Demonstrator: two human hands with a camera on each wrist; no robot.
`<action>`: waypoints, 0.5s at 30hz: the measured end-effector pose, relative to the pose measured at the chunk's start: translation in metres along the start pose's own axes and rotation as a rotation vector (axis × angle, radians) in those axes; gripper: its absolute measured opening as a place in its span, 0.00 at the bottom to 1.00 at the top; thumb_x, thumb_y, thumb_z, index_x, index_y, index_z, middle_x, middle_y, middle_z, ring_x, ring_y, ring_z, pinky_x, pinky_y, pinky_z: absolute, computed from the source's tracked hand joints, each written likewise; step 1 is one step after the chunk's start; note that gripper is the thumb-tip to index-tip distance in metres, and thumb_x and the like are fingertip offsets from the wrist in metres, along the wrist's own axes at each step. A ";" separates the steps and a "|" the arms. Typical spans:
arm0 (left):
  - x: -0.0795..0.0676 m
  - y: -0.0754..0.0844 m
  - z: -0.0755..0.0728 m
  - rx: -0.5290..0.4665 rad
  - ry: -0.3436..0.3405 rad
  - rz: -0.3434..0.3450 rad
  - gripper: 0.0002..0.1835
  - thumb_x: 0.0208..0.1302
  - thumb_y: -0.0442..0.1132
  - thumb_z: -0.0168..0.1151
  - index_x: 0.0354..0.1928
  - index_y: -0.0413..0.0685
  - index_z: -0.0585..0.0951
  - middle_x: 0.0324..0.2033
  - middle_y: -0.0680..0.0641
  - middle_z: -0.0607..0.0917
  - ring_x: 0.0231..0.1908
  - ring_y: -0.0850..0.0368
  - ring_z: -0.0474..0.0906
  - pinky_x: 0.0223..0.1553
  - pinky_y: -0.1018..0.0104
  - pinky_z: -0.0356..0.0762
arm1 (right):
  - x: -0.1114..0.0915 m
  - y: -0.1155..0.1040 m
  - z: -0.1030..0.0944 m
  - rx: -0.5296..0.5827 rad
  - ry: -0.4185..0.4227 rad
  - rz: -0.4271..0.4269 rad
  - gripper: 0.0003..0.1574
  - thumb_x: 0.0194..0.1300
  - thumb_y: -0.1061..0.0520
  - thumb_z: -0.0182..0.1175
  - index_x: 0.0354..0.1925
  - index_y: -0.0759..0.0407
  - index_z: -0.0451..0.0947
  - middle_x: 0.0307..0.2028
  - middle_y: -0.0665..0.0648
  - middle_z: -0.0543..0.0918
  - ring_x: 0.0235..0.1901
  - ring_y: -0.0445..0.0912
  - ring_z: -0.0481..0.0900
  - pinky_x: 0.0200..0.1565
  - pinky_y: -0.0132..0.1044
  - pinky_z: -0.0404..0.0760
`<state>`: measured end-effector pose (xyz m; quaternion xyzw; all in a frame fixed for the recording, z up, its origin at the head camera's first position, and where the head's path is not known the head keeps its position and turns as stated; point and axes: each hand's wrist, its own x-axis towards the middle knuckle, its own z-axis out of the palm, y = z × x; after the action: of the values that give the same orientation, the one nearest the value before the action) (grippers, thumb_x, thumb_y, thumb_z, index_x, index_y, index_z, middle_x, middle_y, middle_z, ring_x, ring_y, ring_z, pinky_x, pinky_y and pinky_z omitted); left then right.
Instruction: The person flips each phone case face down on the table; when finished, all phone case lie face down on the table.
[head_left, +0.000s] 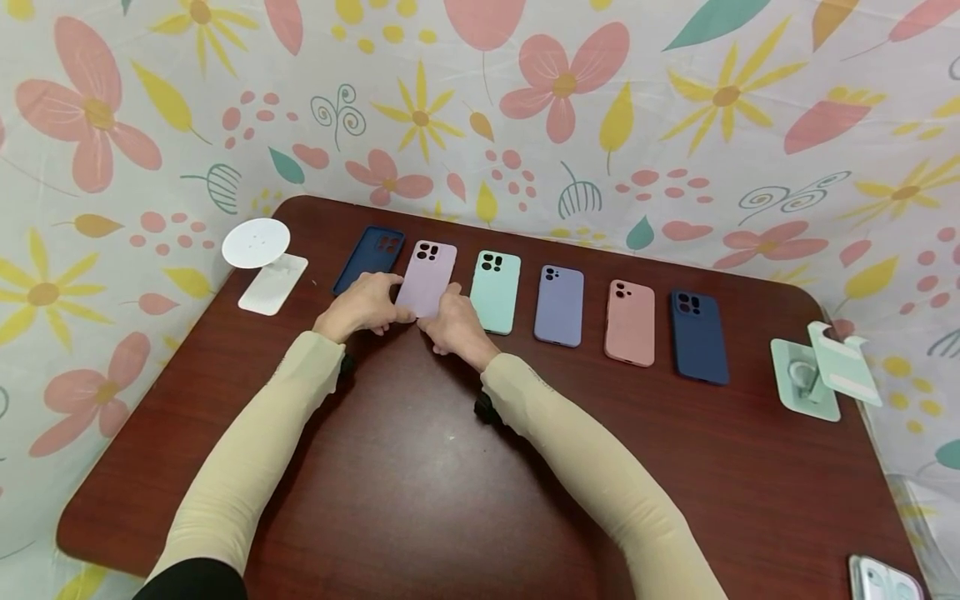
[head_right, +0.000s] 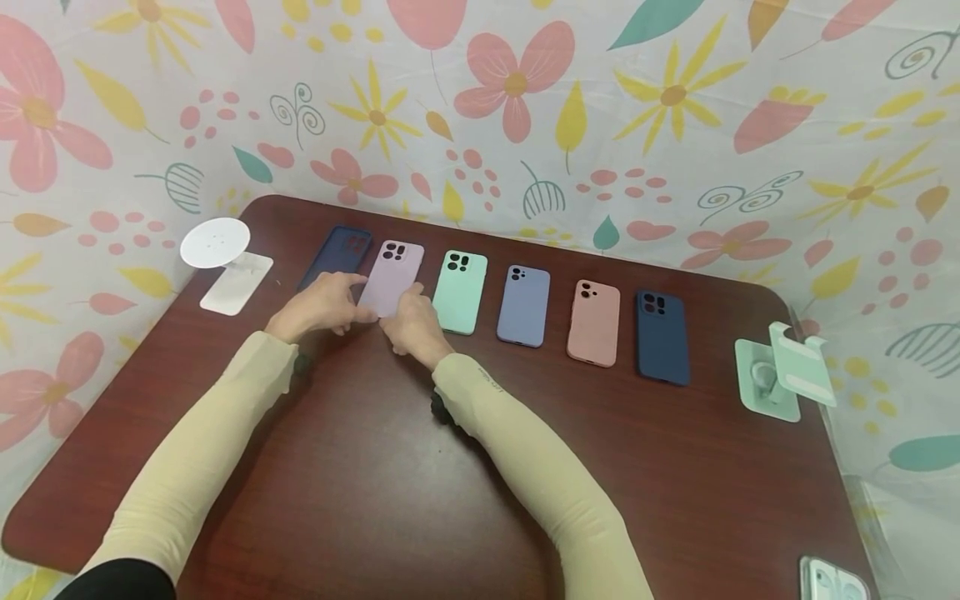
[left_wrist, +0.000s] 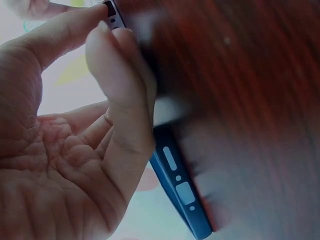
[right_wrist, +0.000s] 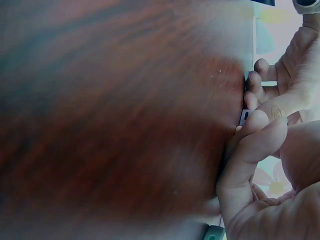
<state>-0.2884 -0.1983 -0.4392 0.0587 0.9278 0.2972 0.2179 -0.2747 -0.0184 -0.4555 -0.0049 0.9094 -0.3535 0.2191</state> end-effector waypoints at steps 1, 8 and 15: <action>0.000 0.000 0.000 -0.001 0.000 -0.001 0.45 0.71 0.46 0.74 0.83 0.39 0.65 0.22 0.45 0.87 0.21 0.57 0.86 0.32 0.64 0.90 | 0.000 0.000 0.000 0.002 0.001 -0.003 0.59 0.78 0.53 0.67 0.84 0.75 0.40 0.19 0.57 0.84 0.12 0.42 0.81 0.20 0.31 0.82; 0.008 -0.007 0.003 0.026 -0.010 -0.002 0.48 0.72 0.50 0.73 0.85 0.38 0.61 0.22 0.46 0.88 0.22 0.55 0.88 0.35 0.62 0.89 | 0.018 0.010 0.006 0.049 -0.007 0.012 0.62 0.75 0.52 0.70 0.84 0.74 0.41 0.20 0.60 0.86 0.13 0.46 0.84 0.20 0.35 0.85; -0.015 -0.010 -0.006 0.027 0.047 0.028 0.45 0.73 0.51 0.70 0.84 0.41 0.63 0.23 0.45 0.89 0.23 0.52 0.88 0.34 0.62 0.87 | 0.014 0.015 0.006 0.110 0.025 -0.022 0.59 0.69 0.48 0.75 0.80 0.70 0.50 0.21 0.60 0.86 0.16 0.50 0.86 0.23 0.40 0.88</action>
<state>-0.2771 -0.2134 -0.4356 0.0676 0.9357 0.2888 0.1909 -0.2828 -0.0136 -0.4746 0.0015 0.8912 -0.4052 0.2038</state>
